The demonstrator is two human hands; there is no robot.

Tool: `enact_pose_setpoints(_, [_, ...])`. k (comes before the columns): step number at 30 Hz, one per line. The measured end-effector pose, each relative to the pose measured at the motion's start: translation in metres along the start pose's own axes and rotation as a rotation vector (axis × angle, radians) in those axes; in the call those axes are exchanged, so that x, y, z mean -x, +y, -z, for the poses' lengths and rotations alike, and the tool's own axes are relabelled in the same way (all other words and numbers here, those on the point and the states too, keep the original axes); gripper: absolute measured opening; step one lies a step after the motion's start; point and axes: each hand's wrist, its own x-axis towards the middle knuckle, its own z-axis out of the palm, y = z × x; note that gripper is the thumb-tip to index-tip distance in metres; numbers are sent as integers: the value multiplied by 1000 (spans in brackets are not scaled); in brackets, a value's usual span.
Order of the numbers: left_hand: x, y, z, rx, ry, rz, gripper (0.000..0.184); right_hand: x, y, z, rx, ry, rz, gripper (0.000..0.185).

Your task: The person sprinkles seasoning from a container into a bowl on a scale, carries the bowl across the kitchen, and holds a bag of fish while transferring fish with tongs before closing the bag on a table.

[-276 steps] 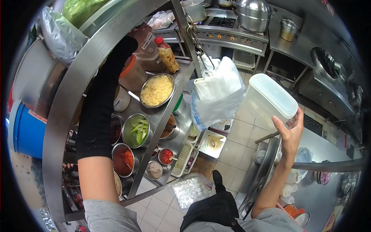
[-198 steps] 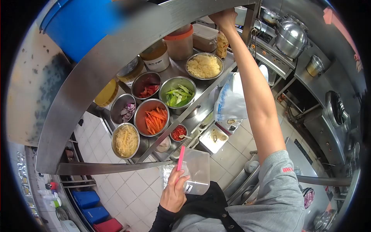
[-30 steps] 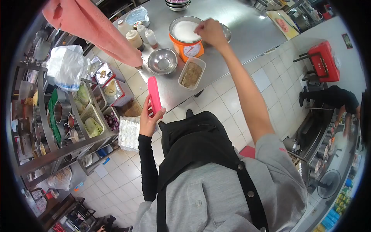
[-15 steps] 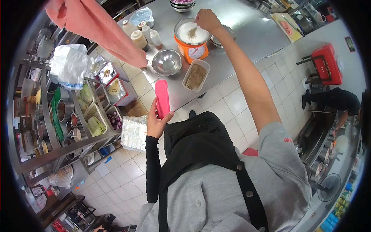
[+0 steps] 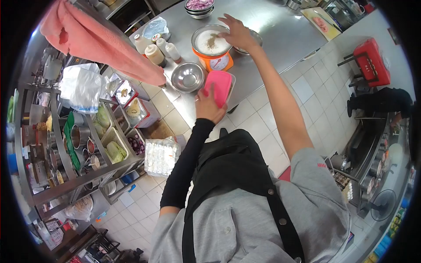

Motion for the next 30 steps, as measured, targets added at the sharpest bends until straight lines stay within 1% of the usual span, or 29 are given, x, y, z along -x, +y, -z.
enact_pose_setpoints(1, [-6,1,-15,-51,-13,10,95,15,2,-1,-23,99,10,40])
enact_pose_setpoints(3, [-16,4,-39,-147,-37,32,93,49,3,8,-133,225,-89,41])
enact_pose_setpoints(5, [-18,10,-42,-180,-16,28,92,97,-3,16,-145,258,-294,41])
enact_pose_setpoints(7, [-18,11,-45,-199,6,32,93,147,0,-3,-310,74,-656,42])
enact_pose_setpoints(9, [-20,8,-44,-167,8,14,94,180,-5,-23,-375,-9,-658,37])
enact_pose_setpoints(12, [-21,0,-41,-137,15,-47,95,196,3,-50,-507,-8,-738,43])
enact_pose_setpoints(15, [-15,-2,-41,-162,18,-95,95,193,13,-51,-458,167,-849,46])
enact_pose_setpoints(18, [-11,-1,-43,-225,8,-96,95,195,34,-36,-580,258,-904,45])
enact_pose_setpoints(19, [-11,0,-44,-247,4,-92,95,201,44,-31,-541,269,-873,43])
enact_pose_setpoints(21, [-10,-3,-44,-181,-20,-55,96,216,63,-16,-459,294,-801,39])
enact_pose_setpoints(23, [-14,-11,-48,-119,-2,-80,95,233,84,5,-281,331,-809,31])
enact_pose_setpoints(24, [-15,-20,-53,-85,31,-131,95,241,93,19,-234,319,-833,30])
enact_pose_setpoints(25, [-17,-19,-52,-84,16,-130,96,250,96,39,-182,319,-858,30])
enact_pose_setpoints(26, [-19,-12,-47,-98,-68,-49,100,254,91,63,-252,341,-905,32])
enact_pose_setpoints(27, [-21,-4,-43,-164,-94,-21,105,259,86,87,-255,370,-939,33])
enact_pose_setpoints(28, [-25,10,-33,-222,-96,-54,108,265,82,107,-266,389,-976,34])
enact_pose_setpoints(29, [-31,25,-21,-251,-75,-114,108,274,84,124,-168,399,-973,28])
enact_pose_setpoints(30, [-40,27,-28,-267,-68,-142,106,290,88,139,-75,397,-977,24])
